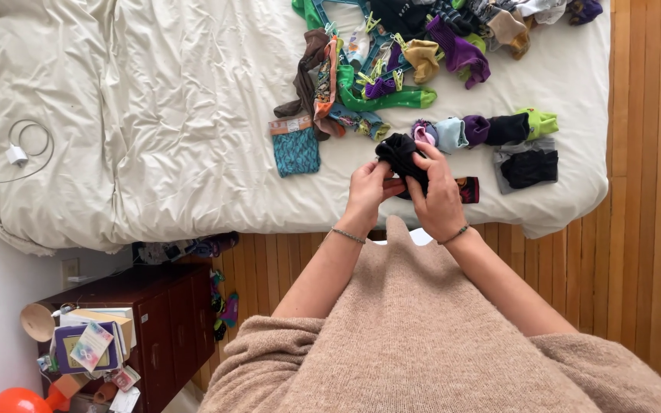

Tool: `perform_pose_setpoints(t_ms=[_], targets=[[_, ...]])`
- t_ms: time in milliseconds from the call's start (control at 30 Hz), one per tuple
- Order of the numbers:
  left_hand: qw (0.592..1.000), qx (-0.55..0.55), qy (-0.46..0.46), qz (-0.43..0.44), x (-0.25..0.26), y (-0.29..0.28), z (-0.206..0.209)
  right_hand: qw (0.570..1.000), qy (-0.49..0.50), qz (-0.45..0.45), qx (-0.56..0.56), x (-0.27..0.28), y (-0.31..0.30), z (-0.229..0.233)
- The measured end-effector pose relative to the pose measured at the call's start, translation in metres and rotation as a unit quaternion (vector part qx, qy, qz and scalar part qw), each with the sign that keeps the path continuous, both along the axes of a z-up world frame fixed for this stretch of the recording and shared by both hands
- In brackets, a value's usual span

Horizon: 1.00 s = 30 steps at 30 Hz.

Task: Pair and fold several pairs of socks from a pile on a bed.

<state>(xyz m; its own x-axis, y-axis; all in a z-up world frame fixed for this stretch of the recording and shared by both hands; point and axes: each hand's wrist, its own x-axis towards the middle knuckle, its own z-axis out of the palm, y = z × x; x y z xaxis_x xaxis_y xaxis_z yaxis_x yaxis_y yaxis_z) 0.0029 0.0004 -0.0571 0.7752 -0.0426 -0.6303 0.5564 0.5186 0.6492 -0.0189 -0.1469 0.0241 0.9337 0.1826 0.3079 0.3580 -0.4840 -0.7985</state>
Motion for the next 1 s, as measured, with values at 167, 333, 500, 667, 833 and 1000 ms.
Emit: perform_pose_setpoints(t_ms=[167, 333, 500, 667, 833, 1000], targets=[[0.996, -0.047, -0.070, 0.028, -0.003, 0.002, -0.012, 1.000, 0.012, 0.008, -0.021, 0.006, -0.005, -0.005], [0.974, -0.217, -0.029, 0.055, -0.003, 0.013, 0.017, 1.000, 0.011, 0.005, -0.014, 0.019, -0.020, -0.015], [0.929, -0.367, -0.026, 0.051, -0.008, 0.008, 0.003, 0.943, 0.254, -0.095, 0.191, 0.024, -0.018, -0.054], [0.971, -0.203, -0.095, 0.079, -0.007, -0.004, -0.001, 0.797, 0.398, -0.101, 0.443, 0.035, -0.017, -0.053], [0.972, 0.048, -0.174, 0.152, 0.009, -0.003, -0.014, 0.694, 0.491, -0.053, 0.524, 0.030, -0.010, -0.046], [0.955, 0.056, -0.202, 0.211, 0.029, 0.018, 0.000, 0.712, 0.469, 0.075, 0.517, 0.024, -0.002, -0.051]])
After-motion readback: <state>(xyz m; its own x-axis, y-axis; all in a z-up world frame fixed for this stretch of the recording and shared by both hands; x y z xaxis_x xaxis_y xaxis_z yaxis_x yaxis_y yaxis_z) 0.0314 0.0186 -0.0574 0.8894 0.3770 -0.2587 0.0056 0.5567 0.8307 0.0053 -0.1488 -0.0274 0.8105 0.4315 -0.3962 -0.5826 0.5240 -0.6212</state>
